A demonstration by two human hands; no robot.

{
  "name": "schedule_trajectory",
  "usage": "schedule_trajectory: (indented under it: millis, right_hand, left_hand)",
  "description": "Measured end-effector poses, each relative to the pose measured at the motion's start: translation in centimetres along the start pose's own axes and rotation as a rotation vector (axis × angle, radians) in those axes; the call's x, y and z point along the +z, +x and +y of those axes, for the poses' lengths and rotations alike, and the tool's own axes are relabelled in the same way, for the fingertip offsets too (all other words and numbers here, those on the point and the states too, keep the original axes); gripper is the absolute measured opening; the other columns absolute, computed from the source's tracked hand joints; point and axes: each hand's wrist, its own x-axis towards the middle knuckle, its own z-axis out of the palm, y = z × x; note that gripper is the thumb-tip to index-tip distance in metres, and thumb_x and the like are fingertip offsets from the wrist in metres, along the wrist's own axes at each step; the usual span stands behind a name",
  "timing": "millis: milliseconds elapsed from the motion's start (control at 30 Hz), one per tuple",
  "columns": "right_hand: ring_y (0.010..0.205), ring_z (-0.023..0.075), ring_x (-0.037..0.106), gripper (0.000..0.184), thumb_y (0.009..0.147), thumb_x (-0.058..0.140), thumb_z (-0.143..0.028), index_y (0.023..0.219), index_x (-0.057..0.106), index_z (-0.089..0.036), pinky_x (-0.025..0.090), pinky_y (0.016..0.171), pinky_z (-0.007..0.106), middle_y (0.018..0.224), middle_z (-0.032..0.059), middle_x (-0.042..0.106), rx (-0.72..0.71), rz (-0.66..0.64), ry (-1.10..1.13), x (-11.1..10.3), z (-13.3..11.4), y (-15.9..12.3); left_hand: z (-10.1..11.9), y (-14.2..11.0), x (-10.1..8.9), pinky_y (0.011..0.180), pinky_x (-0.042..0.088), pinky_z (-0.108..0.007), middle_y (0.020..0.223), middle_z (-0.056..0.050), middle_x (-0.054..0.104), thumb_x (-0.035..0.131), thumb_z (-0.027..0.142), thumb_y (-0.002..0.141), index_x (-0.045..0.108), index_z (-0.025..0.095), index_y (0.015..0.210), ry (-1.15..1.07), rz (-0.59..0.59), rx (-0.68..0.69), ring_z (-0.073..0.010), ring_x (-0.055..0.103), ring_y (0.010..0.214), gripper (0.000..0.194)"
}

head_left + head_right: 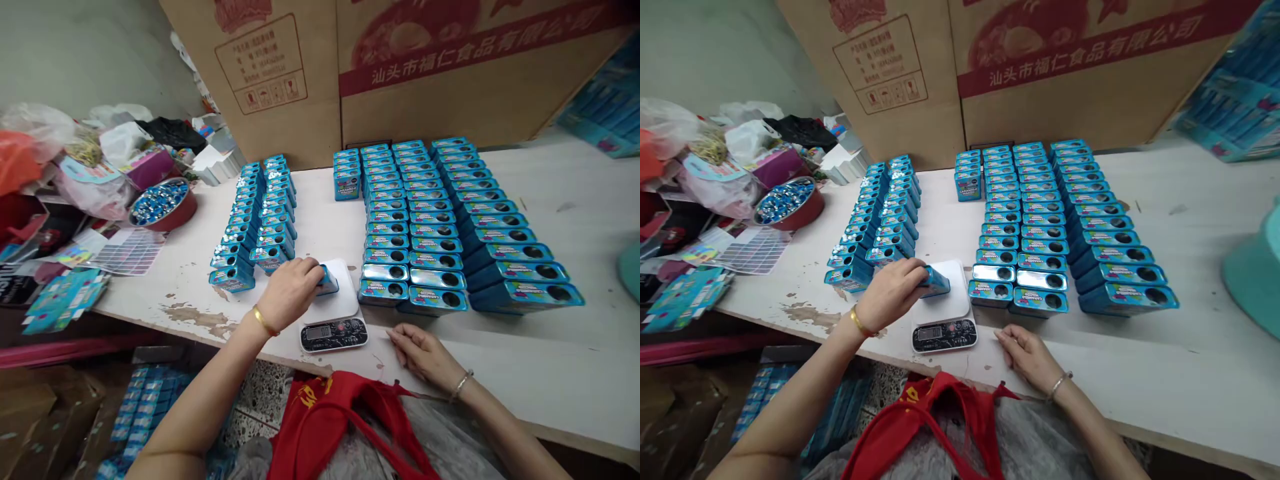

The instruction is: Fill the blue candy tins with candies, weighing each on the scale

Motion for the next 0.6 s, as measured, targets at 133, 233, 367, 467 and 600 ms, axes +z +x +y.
schedule_trajectory:
  millis: [133,233,367,467,600]
  right_hand:
    - [0.03,0.0037,0.029,0.046,0.079,0.047,-0.065,0.069,0.041,-0.02,0.017,0.033,0.019,0.047,-0.0061,0.049,-0.017,-0.001,0.009,0.0,-0.2,-0.2]
    - [0.03,0.0035,0.029,0.045,0.079,0.048,-0.064,0.069,0.042,-0.02,0.017,0.032,0.019,0.047,-0.006,0.049,-0.008,-0.003,0.018,-0.2,-0.2,-0.2]
    - [0.03,0.0037,0.031,0.043,0.08,0.049,-0.062,0.07,0.043,-0.02,0.018,0.032,0.019,0.047,-0.0059,0.049,0.03,-0.007,0.027,-0.5,0.0,-0.2]
    - [0.03,0.0039,0.031,0.043,0.079,0.051,-0.062,0.071,0.044,-0.02,0.019,0.032,0.019,0.049,-0.0055,0.05,0.049,-0.006,0.022,-0.6,0.0,-0.2]
    - [0.03,0.0044,0.033,0.044,0.078,0.051,-0.063,0.073,0.045,-0.02,0.019,0.032,0.019,0.05,-0.0049,0.052,0.077,-0.007,0.006,-0.6,-0.2,-0.2]
  left_hand:
    - [0.4,1.7,1.3,0.072,0.045,-0.033,0.093,-0.007,0.063,0.053,0.032,0.087,0.053,0.017,0.097,-0.052,-0.04,-0.004,-0.0213,0.058,0.085,0.018]
    - [-0.5,1.2,1.1,0.082,0.047,-0.034,0.106,-0.009,0.063,0.059,0.041,0.084,0.05,0.017,0.11,-0.182,0.098,-0.017,-0.0218,0.059,0.097,0.037]
    - [-2.4,-1.3,0.7,0.083,0.049,-0.032,0.102,-0.007,0.064,0.055,0.04,0.087,0.053,0.018,0.108,-0.384,0.345,-0.202,-0.0165,0.061,0.093,0.032]
    - [-3.4,-3.7,1.5,0.077,0.051,-0.026,0.092,-0.003,0.066,0.053,0.034,0.088,0.057,0.018,0.102,-0.497,0.446,-0.384,-0.012,0.063,0.082,0.021]
    - [-3.8,-6.4,3.7,0.076,0.051,-0.024,0.088,-0.002,0.067,0.057,0.03,0.086,0.059,0.017,0.099,-0.544,0.454,-0.511,-0.0107,0.063,0.079,0.018]
